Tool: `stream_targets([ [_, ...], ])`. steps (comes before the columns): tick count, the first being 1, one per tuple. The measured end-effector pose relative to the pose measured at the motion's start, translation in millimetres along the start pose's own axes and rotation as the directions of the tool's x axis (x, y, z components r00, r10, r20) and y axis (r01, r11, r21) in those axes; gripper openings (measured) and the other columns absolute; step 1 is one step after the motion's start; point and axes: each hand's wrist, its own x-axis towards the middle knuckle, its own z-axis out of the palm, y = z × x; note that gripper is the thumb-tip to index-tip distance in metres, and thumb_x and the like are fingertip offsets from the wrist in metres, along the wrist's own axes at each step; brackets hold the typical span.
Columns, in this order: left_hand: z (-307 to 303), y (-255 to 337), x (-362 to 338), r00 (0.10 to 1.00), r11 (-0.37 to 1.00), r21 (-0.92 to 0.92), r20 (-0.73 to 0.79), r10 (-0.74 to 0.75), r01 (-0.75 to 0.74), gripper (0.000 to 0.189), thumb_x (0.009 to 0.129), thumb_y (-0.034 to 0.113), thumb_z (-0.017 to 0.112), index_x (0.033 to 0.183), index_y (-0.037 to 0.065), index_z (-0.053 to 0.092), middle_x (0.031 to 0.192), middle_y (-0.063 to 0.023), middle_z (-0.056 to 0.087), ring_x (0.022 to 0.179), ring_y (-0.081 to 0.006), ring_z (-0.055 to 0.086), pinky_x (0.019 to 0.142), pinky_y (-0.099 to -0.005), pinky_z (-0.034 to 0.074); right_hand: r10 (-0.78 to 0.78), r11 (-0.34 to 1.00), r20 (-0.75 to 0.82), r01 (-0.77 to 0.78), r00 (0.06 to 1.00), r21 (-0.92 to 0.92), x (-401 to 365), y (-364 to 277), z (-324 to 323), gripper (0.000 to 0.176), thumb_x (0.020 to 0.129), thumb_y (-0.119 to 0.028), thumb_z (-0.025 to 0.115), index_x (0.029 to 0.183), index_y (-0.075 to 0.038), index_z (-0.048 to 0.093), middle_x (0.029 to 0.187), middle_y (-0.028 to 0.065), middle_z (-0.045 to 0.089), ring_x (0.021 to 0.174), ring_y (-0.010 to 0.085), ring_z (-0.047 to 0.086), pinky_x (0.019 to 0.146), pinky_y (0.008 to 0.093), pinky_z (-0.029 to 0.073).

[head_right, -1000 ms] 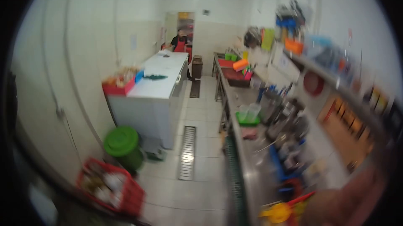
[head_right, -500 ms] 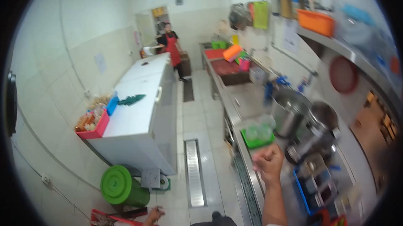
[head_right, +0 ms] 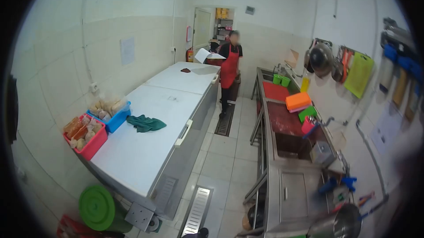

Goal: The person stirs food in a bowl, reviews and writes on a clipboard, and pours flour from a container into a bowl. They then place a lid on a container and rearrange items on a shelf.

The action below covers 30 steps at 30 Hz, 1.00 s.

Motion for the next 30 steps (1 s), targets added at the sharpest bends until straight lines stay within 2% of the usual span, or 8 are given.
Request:
stream_targets([
  [9, -147.8, 453.6, 306.9, 0.851, 0.836, 0.177, 0.009, 0.526, -0.519, 0.05, 0.086, 0.047, 0.061, 0.111, 0.005, 0.067, 0.104, -0.022, 0.067, 0.1, -0.0381, 0.063, 0.088, -0.0441, 0.049, -0.345, 0.938, -0.672, 0.213, 0.655, -0.275, 73.9, -139.1, -217.1, 0.052, 0.099, -0.021, 0.051, 0.146, -0.003, 0.034, 0.148, 0.0159, 0.038, 0.132, 0.0276, 0.043, 0.103, 0.0448, 0.039],
  [13, -204.6, 609.5, 391.5, 0.851, 0.856, -0.047, -0.154, 0.503, -0.515, 0.039, 0.087, 0.035, 0.067, 0.113, 0.006, 0.067, 0.104, -0.0168, 0.068, 0.095, -0.0198, 0.066, 0.083, -0.0321, 0.052, -0.315, 0.835, -0.596, -0.082, 0.738, -0.544, 125.3, -205.3, -271.4, 0.054, 0.099, -0.02, 0.051, 0.146, -0.003, 0.032, 0.148, 0.0183, 0.035, 0.13, 0.035, 0.044, 0.105, 0.0473, 0.037],
  [19, -217.1, 676.5, 453.1, 0.812, 0.895, 0.03, -0.407, 0.418, -0.445, 0.052, 0.082, 0.027, 0.074, 0.125, 0.002, 0.059, 0.101, -0.0158, 0.07, 0.094, -0.0164, 0.067, 0.085, -0.0307, 0.051, -0.131, 0.979, -0.091, 0.143, 0.987, 0.142, 174.8, -369.4, -472.7, 0.045, 0.094, -0.013, 0.058, 0.137, -0.004, 0.045, 0.14, 0.0216, 0.046, 0.128, 0.038, 0.045, 0.104, 0.0498, 0.035],
  [21, -225.7, 662.0, 459.2, 0.935, 0.89, -0.295, -0.178, 0.307, -0.348, 0.039, 0.084, 0.027, 0.07, 0.116, 0.006, 0.067, 0.093, -0.0124, 0.072, 0.085, -0.0184, 0.07, 0.079, -0.0345, 0.054, -0.307, 0.917, -0.16, 0.247, 0.938, -0.313, 220.8, -426.9, -548.7, 0.024, 0.093, -0.014, 0.057, 0.116, -0.006, 0.058, 0.106, 0.008, 0.067, 0.098, 0.0199, 0.064, 0.076, 0.033, 0.051],
  [23, -220.2, 617.5, 486.8, 0.317, 0.53, 0.5, -0.451, 0.834, -0.684, 0.024, 0.086, 0.008, 0.051, 0.102, 0.003, 0.067, 0.082, -0.0134, 0.067, 0.073, -0.0292, 0.062, 0.07, -0.0428, 0.051, -0.369, 0.869, -0.127, 0.39, 0.921, 0.303, 215.5, -509.1, -622.6, 0.031, 0.091, -0.014, 0.058, 0.122, -0.008, 0.056, 0.112, 0.0076, 0.065, 0.104, 0.0236, 0.063, 0.078, 0.0349, 0.05],
  [24, -219.6, 605.6, 480.0, 0.69, 0.761, -0.123, -0.531, 0.491, -0.637, 0.029, 0.091, 0.01, 0.042, 0.097, 0.006, 0.07, 0.093, -0.0144, 0.068, 0.085, -0.0355, 0.062, 0.079, -0.0463, 0.05, -0.431, 0.808, -0.184, 0.469, 0.883, 0.357, 193.7, -566.1, -650.0, 0.029, 0.094, -0.019, 0.056, 0.122, -0.009, 0.056, 0.114, 0.0083, 0.064, 0.102, 0.024, 0.064, 0.079, 0.0352, 0.051],
  [26, -231.6, 582.1, 481.5, 0.875, 0.948, -0.058, -0.405, 0.266, -0.314, 0.024, 0.092, 0.016, 0.049, 0.099, 0.004, 0.069, 0.097, -0.013, 0.068, 0.087, -0.0279, 0.063, 0.081, -0.0397, 0.051, -0.533, 0.612, -0.229, 0.558, 0.814, 0.561, 183.1, -659.8, -717.4, 0.031, 0.096, -0.024, 0.054, 0.124, -0.01, 0.054, 0.118, 0.0104, 0.062, 0.105, 0.0293, 0.064, 0.079, 0.0382, 0.052],
  [30, -237.7, 598.1, 524.0, 0.961, 0.966, -0.223, -0.212, -0.179, 0.131, 0.026, 0.091, 0.023, 0.052, 0.1, 0.007, 0.07, 0.094, -0.0127, 0.069, 0.084, -0.0264, 0.065, 0.079, -0.0394, 0.051, -0.65, 0.42, -0.375, 0.724, 0.661, 0.547, 225.9, -780.9, -840.0, 0.035, 0.097, -0.03, 0.053, 0.126, -0.01, 0.049, 0.111, 0.0134, 0.063, 0.081, 0.0212, 0.065, 0.067, 0.0293, 0.053],
])
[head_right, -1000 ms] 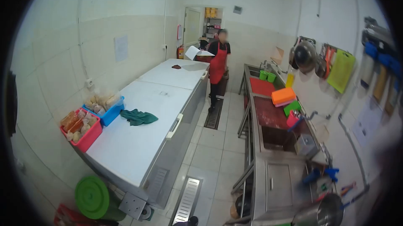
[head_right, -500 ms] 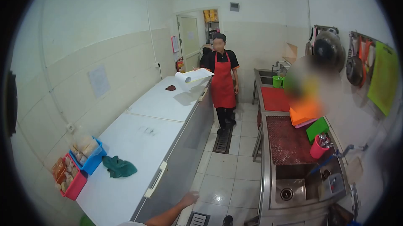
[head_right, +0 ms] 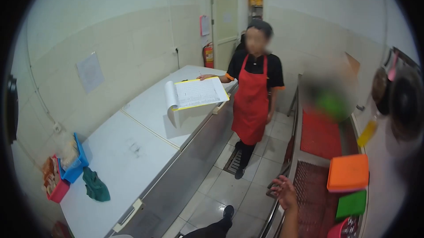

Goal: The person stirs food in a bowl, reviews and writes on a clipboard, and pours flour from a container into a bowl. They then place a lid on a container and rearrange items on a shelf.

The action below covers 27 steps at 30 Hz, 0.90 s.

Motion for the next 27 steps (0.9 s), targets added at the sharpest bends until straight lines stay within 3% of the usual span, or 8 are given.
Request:
stream_targets([
  [3, 20.4, 50.0, 61.9, 0.992, 0.996, -0.008, 0.094, -0.087, 0.089, 0.028, 0.09, 0.028, 0.054, 0.101, 0.009, 0.071, 0.091, -0.0126, 0.069, 0.081, -0.0253, 0.066, 0.078, -0.0391, 0.052, -0.024, 0.99, -0.116, 0.007, 0.993, -0.144, 123.9, 3.0, -33.1, 0.028, 0.098, -0.028, 0.05, 0.121, -0.011, 0.054, 0.082, 0.0053, 0.064, 0.049, 0.0097, 0.052, 0.04, 0.0214, 0.04],
  [8, 94.9, 213.8, 192.9, 0.941, 0.993, -0.035, 0.318, 0.114, -0.108, 0.033, 0.088, 0.037, 0.058, 0.102, 0.012, 0.072, 0.087, -0.0123, 0.071, 0.077, -0.0234, 0.068, 0.075, -0.0388, 0.053, 0.619, 0.714, -0.108, -0.615, 0.778, -0.335, 240.7, 119.9, -94.1, 0.022, 0.096, -0.023, 0.048, 0.107, -0.008, 0.06, 0.054, -0.0039, 0.038, 0.04, 0.0085, 0.036, 0.035, 0.0254, 0.026],
  [9, 103.3, 258.5, 214.1, 0.929, 0.978, -0.089, 0.308, 0.205, -0.187, 0.034, 0.088, 0.039, 0.058, 0.102, 0.012, 0.073, 0.086, -0.0122, 0.071, 0.076, -0.023, 0.068, 0.074, -0.0387, 0.053, 0.482, 0.425, 0.131, -0.1, 0.866, -0.9, 264.7, 196.1, -159.9, 0.022, 0.093, -0.017, 0.048, 0.107, -0.008, 0.061, 0.052, -0.0018, 0.037, 0.04, 0.0107, 0.036, 0.036, 0.0288, 0.027],
  [11, 113.9, 343.8, 251.7, 0.826, 0.79, -0.335, 0.056, 0.56, -0.513, 0.038, 0.092, 0.04, 0.054, 0.096, 0.006, 0.071, 0.091, -0.0148, 0.07, 0.083, -0.0248, 0.066, 0.078, -0.0406, 0.051, 0.781, 0.085, 0.157, 0.146, 0.604, -0.986, 275.3, 228.4, -166.8, 0.027, 0.09, -0.012, 0.05, 0.114, -0.006, 0.062, 0.068, 0.0067, 0.056, 0.055, 0.0154, 0.053, 0.05, 0.032, 0.043],
  [13, 93.3, 412.4, 256.8, 0.827, 0.797, -0.24, -0.051, 0.56, -0.555, 0.04, 0.094, 0.041, 0.053, 0.101, 0.005, 0.069, 0.087, -0.0107, 0.069, 0.08, -0.0238, 0.064, 0.079, -0.0405, 0.05, 0.863, 0.079, 0.109, 0.081, 0.492, -0.994, 294.0, 225.7, -132.0, 0.027, 0.09, -0.012, 0.051, 0.114, -0.005, 0.062, 0.071, 0.0066, 0.057, 0.059, 0.0153, 0.053, 0.053, 0.0319, 0.043],
  [17, 67.5, 447.6, 205.5, 0.984, 0.618, -0.78, 0.166, 0.057, 0.096, 0.049, 0.096, 0.047, 0.052, 0.126, 0.008, 0.058, 0.102, -0.0146, 0.068, 0.098, -0.0257, 0.063, 0.092, -0.0409, 0.046, 0.946, 0.147, 0.202, 0.218, 0.255, -0.965, 365.4, 215.3, -84.4, 0.028, 0.091, -0.014, 0.052, 0.116, -0.004, 0.061, 0.079, 0.0064, 0.057, 0.065, 0.015, 0.053, 0.059, 0.0318, 0.043],
  [20, 129.2, 445.1, 167.8, 0.993, 0.658, -0.747, -0.12, 0.0, -0.091, 0.056, 0.095, 0.049, 0.052, 0.13, 0.006, 0.055, 0.122, -0.0168, 0.06, 0.113, -0.0241, 0.057, 0.099, -0.0391, 0.043, 0.969, 0.219, 0.243, 0.318, 0.037, -0.923, 405.5, 215.4, -54.5, 0.03, 0.091, -0.015, 0.053, 0.117, -0.003, 0.06, 0.084, 0.0062, 0.058, 0.07, 0.0148, 0.053, 0.063, 0.0317, 0.044],
  [27, 230.6, 582.5, 109.2, 0.949, 0.095, -0.994, 0.03, -0.315, 0.063, 0.058, 0.097, 0.045, 0.048, 0.138, 0.005, 0.048, 0.138, -0.0114, 0.052, 0.123, -0.0215, 0.051, 0.105, -0.0381, 0.039, 0.888, 0.34, 0.112, 0.472, -0.445, -0.813, 459.7, 198.5, -22.8, 0.033, 0.092, -0.017, 0.055, 0.12, -0.001, 0.059, 0.097, 0.0059, 0.059, 0.082, 0.0143, 0.054, 0.074, 0.0315, 0.044],
])
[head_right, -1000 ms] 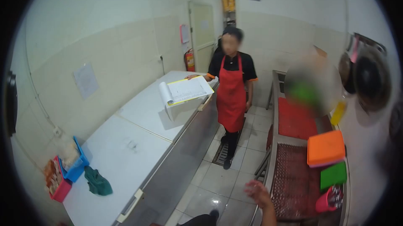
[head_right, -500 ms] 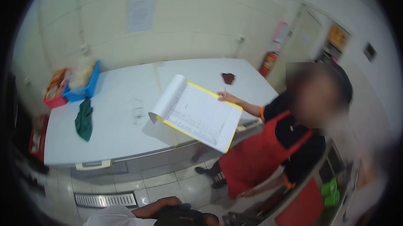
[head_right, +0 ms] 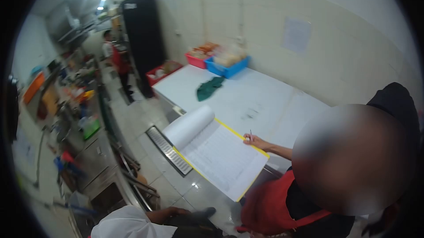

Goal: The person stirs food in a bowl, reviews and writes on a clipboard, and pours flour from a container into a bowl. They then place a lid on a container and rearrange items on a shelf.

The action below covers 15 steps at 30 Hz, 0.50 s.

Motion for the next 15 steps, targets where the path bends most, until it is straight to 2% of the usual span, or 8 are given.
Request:
stream_targets([
  [4, 61.5, -50.5, -3.6, 0.992, 0.999, -0.045, -0.126, -0.019, 0.014, 0.056, 0.098, 0.043, 0.048, 0.138, 0.005, 0.048, 0.137, -0.0108, 0.053, 0.122, -0.0211, 0.051, 0.105, -0.0377, 0.039, 0.026, 0.998, 0.255, -0.012, 0.967, -0.054, -16.4, 11.3, -2.3, 0.035, 0.092, -0.019, 0.056, 0.121, 0.001, 0.058, 0.104, 0.0057, 0.059, 0.089, 0.0141, 0.054, 0.08, 0.0314, 0.044],
  [7, 89.1, -84.0, 4.1, 0.986, 0.995, -0.097, -0.16, -0.045, 0.03, 0.055, 0.099, 0.042, 0.047, 0.139, 0.005, 0.048, 0.137, -0.0104, 0.053, 0.122, -0.0208, 0.051, 0.105, -0.0374, 0.039, 0.036, 0.999, 0.403, -0.024, 0.915, -0.037, -38.9, 38.7, 3.1, 0.037, 0.093, -0.02, 0.057, 0.122, 0.002, 0.058, 0.109, 0.0055, 0.06, 0.094, 0.0139, 0.054, 0.084, 0.0313, 0.045],
  [9, 100.6, -84.3, 3.3, 0.985, 0.987, -0.161, -0.167, -0.046, 0.019, 0.054, 0.099, 0.041, 0.047, 0.139, 0.004, 0.048, 0.136, -0.0101, 0.053, 0.121, -0.0206, 0.051, 0.105, -0.0372, 0.039, 0.023, 1.0, 0.473, -0.021, 0.881, -0.01, -49.9, 65.3, 5.6, 0.038, 0.093, -0.021, 0.057, 0.123, 0.002, 0.057, 0.113, 0.0054, 0.06, 0.097, 0.0137, 0.054, 0.087, 0.0312, 0.045],
  [10, 102.2, -82.8, 3.1, 0.986, 0.979, -0.201, -0.164, -0.02, -0.014, 0.053, 0.099, 0.04, 0.047, 0.139, 0.004, 0.048, 0.136, -0.01, 0.053, 0.121, -0.0205, 0.051, 0.105, -0.0371, 0.04, 0.007, 1.0, 0.509, -0.014, 0.861, 0.009, -54.4, 77.4, 8.4, 0.038, 0.093, -0.021, 0.058, 0.124, 0.003, 0.057, 0.115, 0.0054, 0.06, 0.099, 0.0137, 0.054, 0.089, 0.0312, 0.045],
  [12, 123.4, -22.9, -48.7, 0.984, 0.929, -0.331, -0.11, 0.137, -0.166, 0.049, 0.1, 0.035, 0.045, 0.138, 0.004, 0.048, 0.135, -0.0093, 0.054, 0.12, -0.0199, 0.051, 0.104, -0.0362, 0.04, 0.002, 0.999, 0.533, -0.023, 0.846, 0.032, -60.0, 100.3, 14.5, 0.04, 0.094, -0.022, 0.058, 0.124, 0.003, 0.057, 0.118, 0.0053, 0.061, 0.103, 0.0135, 0.055, 0.092, 0.0311, 0.045],
  [14, 125.3, -41.4, -30.5, 0.972, 0.881, -0.413, -0.052, 0.227, -0.228, 0.046, 0.101, 0.03, 0.044, 0.138, 0.004, 0.048, 0.134, -0.0092, 0.055, 0.12, -0.0196, 0.051, 0.104, -0.0355, 0.04, -0.027, 1.0, 0.545, 0.014, 0.838, 0.028, -63.6, 119.2, 23.7, 0.041, 0.094, -0.022, 0.059, 0.125, 0.004, 0.056, 0.122, 0.0052, 0.061, 0.106, 0.0134, 0.055, 0.095, 0.0311, 0.045],
  [15, 108.7, -57.8, -0.6, 0.968, 0.88, -0.413, -0.015, 0.249, -0.232, 0.045, 0.101, 0.028, 0.043, 0.139, 0.004, 0.048, 0.134, -0.0095, 0.055, 0.12, -0.0196, 0.051, 0.104, -0.0352, 0.039, -0.081, 0.994, 0.523, 0.106, 0.849, -0.018, -56.6, 137.2, 25.5, 0.037, 0.093, -0.021, 0.059, 0.121, 0.002, 0.059, 0.121, 0.007, 0.062, 0.105, 0.0151, 0.056, 0.093, 0.0318, 0.046],
])
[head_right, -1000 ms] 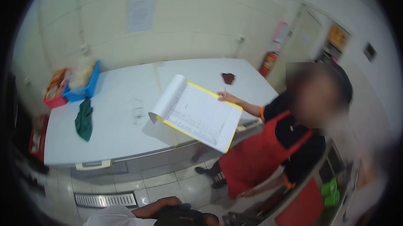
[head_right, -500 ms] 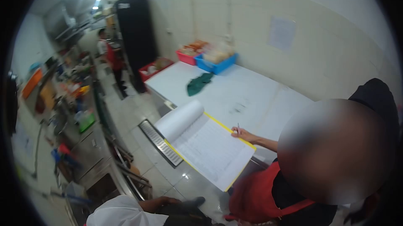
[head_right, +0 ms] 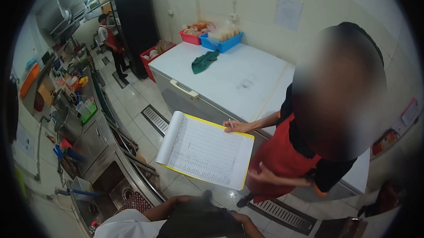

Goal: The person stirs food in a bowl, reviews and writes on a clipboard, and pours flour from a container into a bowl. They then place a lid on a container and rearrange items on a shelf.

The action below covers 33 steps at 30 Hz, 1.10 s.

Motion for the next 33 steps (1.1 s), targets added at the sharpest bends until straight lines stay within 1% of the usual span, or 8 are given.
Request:
stream_targets([
  [3, -16.0, 8.6, 15.7, 0.981, 0.891, 0.432, 0.179, 0.067, -0.14, 0.047, 0.1, 0.031, 0.047, 0.138, 0.004, 0.049, 0.138, -0.0101, 0.052, 0.127, -0.0207, 0.047, 0.108, -0.0342, 0.035, -0.031, 0.999, -0.103, 0.03, 0.994, -0.01, 3.7, 26.1, 10.6, 0.036, 0.092, -0.02, 0.059, 0.122, 0.0, 0.059, 0.122, 0.0087, 0.061, 0.105, 0.0161, 0.056, 0.093, 0.0323, 0.046],
  [6, 15.7, 54.2, -10.5, 0.994, 0.848, 0.53, -0.077, 0.082, -0.029, 0.054, 0.096, 0.032, 0.056, 0.14, 0.003, 0.044, 0.141, -0.0119, 0.049, 0.134, -0.0217, 0.041, 0.112, -0.0339, 0.03, 0.026, 0.974, -0.215, 0.024, 0.976, 0.224, -20.9, -21.7, 29.3, 0.043, 0.093, -0.021, 0.059, 0.128, 0.003, 0.055, 0.123, 0.0082, 0.06, 0.108, 0.0154, 0.053, 0.096, 0.0331, 0.045],
  [10, 104.5, 159.8, -92.4, 0.931, 0.9, 0.245, 0.047, 0.361, -0.361, 0.073, 0.093, 0.028, 0.064, 0.148, 0.001, 0.024, 0.149, -0.0139, 0.037, 0.139, -0.0251, 0.035, 0.115, -0.0388, 0.026, -0.043, 0.99, -0.299, 0.08, 0.953, 0.113, -23.4, -27.5, 32.6, 0.043, 0.095, -0.023, 0.055, 0.131, 0.001, 0.053, 0.129, 0.0098, 0.058, 0.114, 0.0174, 0.051, 0.101, 0.0326, 0.04],
  [14, 126.3, 161.5, -86.6, 0.671, 0.665, -0.093, -0.079, 0.737, -0.741, 0.069, 0.094, 0.016, 0.061, 0.149, 0.005, 0.021, 0.146, -0.0132, 0.04, 0.136, -0.0276, 0.039, 0.11, -0.0475, 0.035, -0.054, 0.996, -0.341, 0.073, 0.939, 0.043, -29.6, -52.3, 37.5, 0.042, 0.099, -0.024, 0.048, 0.134, -0.001, 0.051, 0.136, 0.0117, 0.053, 0.122, 0.0201, 0.048, 0.107, 0.0346, 0.035],
  [17, 165.9, 201.7, -97.0, 0.651, 0.496, -0.422, -0.506, 0.566, -0.759, 0.063, 0.092, 0.006, 0.059, 0.146, 0.002, 0.026, 0.141, -0.0143, 0.045, 0.131, -0.0288, 0.045, 0.106, -0.0458, 0.041, -0.084, 0.996, -0.398, 0.087, 0.914, -0.011, -23.7, -2.6, 33.1, 0.045, 0.095, -0.026, 0.055, 0.132, 0.0, 0.052, 0.133, 0.0117, 0.056, 0.12, 0.0201, 0.05, 0.106, 0.0349, 0.037],
  [20, 175.7, 229.3, -98.4, 0.59, 0.518, -0.318, -0.607, 0.533, -0.794, 0.053, 0.093, 0.005, 0.056, 0.139, -0.006, 0.034, 0.135, -0.0168, 0.048, 0.124, -0.0269, 0.05, 0.104, -0.0383, 0.043, -0.046, 0.999, -0.383, 0.035, 0.922, -0.036, -32.8, -38.8, 29.6, 0.052, 0.088, -0.026, 0.067, 0.13, 0.0, 0.054, 0.129, 0.011, 0.058, 0.115, 0.018, 0.052, 0.101, 0.0338, 0.04],
  [25, 156.5, 235.0, -99.2, 0.589, 0.534, -0.28, -0.548, 0.594, -0.798, 0.044, 0.09, 0.001, 0.058, 0.131, -0.006, 0.045, 0.125, -0.0131, 0.055, 0.113, -0.0234, 0.056, 0.096, -0.0343, 0.046, 0.108, 0.981, -0.523, -0.175, 0.846, -0.081, -34.9, -53.9, 28.1, 0.045, 0.087, -0.023, 0.069, 0.123, 0.002, 0.057, 0.119, 0.0102, 0.063, 0.108, 0.0192, 0.057, 0.096, 0.0342, 0.045],
  [33, 116.4, 254.1, -107.8, 0.62, 0.56, -0.291, -0.521, 0.587, -0.776, 0.047, 0.09, 0.004, 0.062, 0.133, -0.004, 0.044, 0.126, -0.0114, 0.055, 0.118, -0.0228, 0.052, 0.101, -0.036, 0.042, -0.119, 0.962, -0.799, -0.129, 0.589, -0.239, -37.7, -83.7, 25.1, 0.033, 0.094, -0.02, 0.062, 0.121, -0.001, 0.059, 0.115, 0.0122, 0.065, 0.105, 0.023, 0.059, 0.089, 0.0352, 0.047],
])
